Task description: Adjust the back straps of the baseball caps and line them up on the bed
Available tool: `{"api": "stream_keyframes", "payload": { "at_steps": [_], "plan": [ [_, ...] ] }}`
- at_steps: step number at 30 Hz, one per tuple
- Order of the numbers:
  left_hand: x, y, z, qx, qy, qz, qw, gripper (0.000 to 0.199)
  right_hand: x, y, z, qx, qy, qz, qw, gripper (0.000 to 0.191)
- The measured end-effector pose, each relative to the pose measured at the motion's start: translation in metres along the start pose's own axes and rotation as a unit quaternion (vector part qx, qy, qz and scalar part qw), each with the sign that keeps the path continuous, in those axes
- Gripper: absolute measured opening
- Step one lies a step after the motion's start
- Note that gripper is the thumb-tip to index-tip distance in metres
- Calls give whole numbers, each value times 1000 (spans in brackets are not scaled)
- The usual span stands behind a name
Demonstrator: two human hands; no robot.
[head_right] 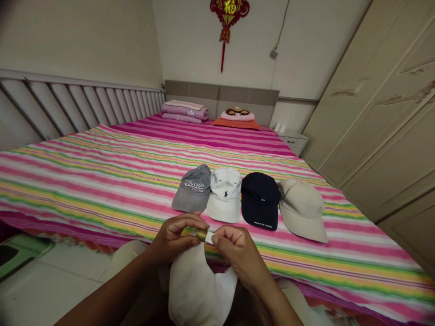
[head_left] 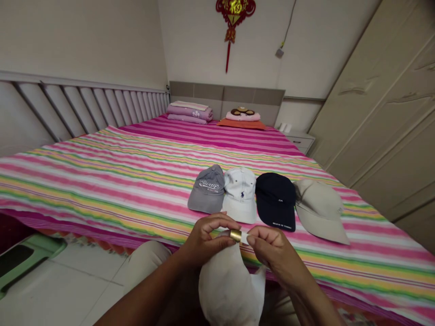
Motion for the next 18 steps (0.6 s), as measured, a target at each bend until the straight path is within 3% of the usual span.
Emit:
{"api": "stream_keyframes", "payload": {
  "at_steps": [18],
  "plan": [
    [-1, -7, -8, -89, 13, 4, 996, 19, 2, -6, 6, 97, 13, -34, 995, 25]
  ]
}}
Point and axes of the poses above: each hand's wrist, its own x-axis towards the middle knuckle, its own y-axis out of the back of the hand, z = x × y, the point moved 4 cm from there along x, towards the middle knuckle, and after that the axes turned 12 degrees about -z, right-handed, at the moved point
